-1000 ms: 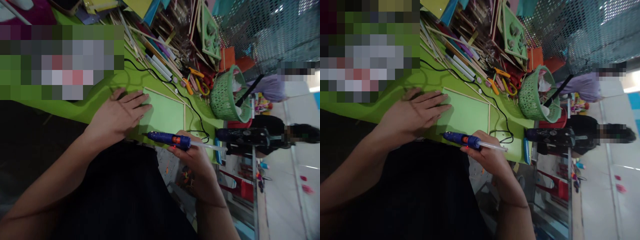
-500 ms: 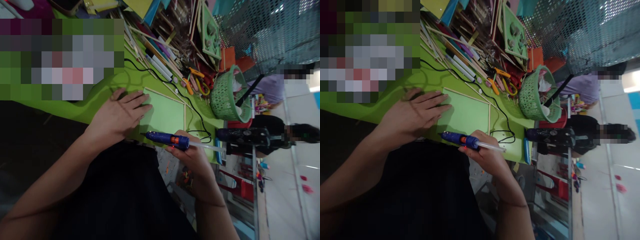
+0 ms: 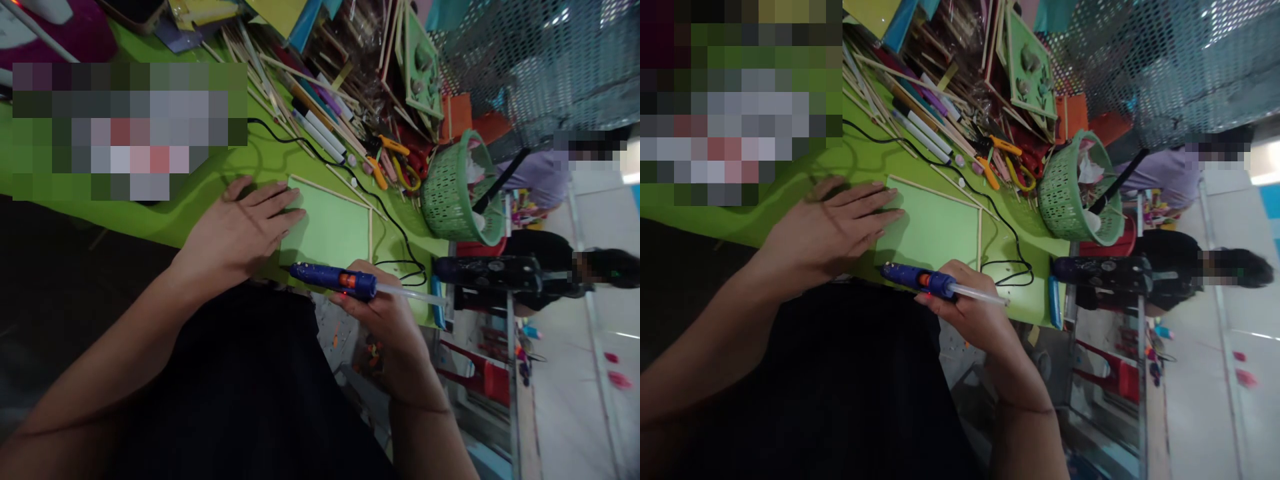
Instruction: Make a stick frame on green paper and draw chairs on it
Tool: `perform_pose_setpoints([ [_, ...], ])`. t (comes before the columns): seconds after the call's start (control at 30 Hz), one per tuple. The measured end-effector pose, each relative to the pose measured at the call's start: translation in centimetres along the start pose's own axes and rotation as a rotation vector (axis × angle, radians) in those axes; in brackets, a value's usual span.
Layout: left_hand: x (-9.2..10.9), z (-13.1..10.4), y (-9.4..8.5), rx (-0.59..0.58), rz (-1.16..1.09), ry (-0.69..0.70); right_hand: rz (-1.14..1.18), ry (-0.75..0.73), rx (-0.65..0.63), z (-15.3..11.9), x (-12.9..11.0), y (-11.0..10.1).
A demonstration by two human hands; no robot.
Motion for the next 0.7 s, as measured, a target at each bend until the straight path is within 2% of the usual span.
perform_pose_setpoints([
  [0.7,0.0,-0.3,-0.2,0.029,-0.003,0.055,-0.027,0.024,0.051,-1.7,1.5,-0.7],
])
Point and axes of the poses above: each hand's wrist, its own z-axis towards the middle knuckle, its own y-axis out of the palm, x = y × z, the point moved 4 cm from there along z, towards the middle knuckle, and after that the axes turned 9 degrees about -z, right-handed, at the moved point
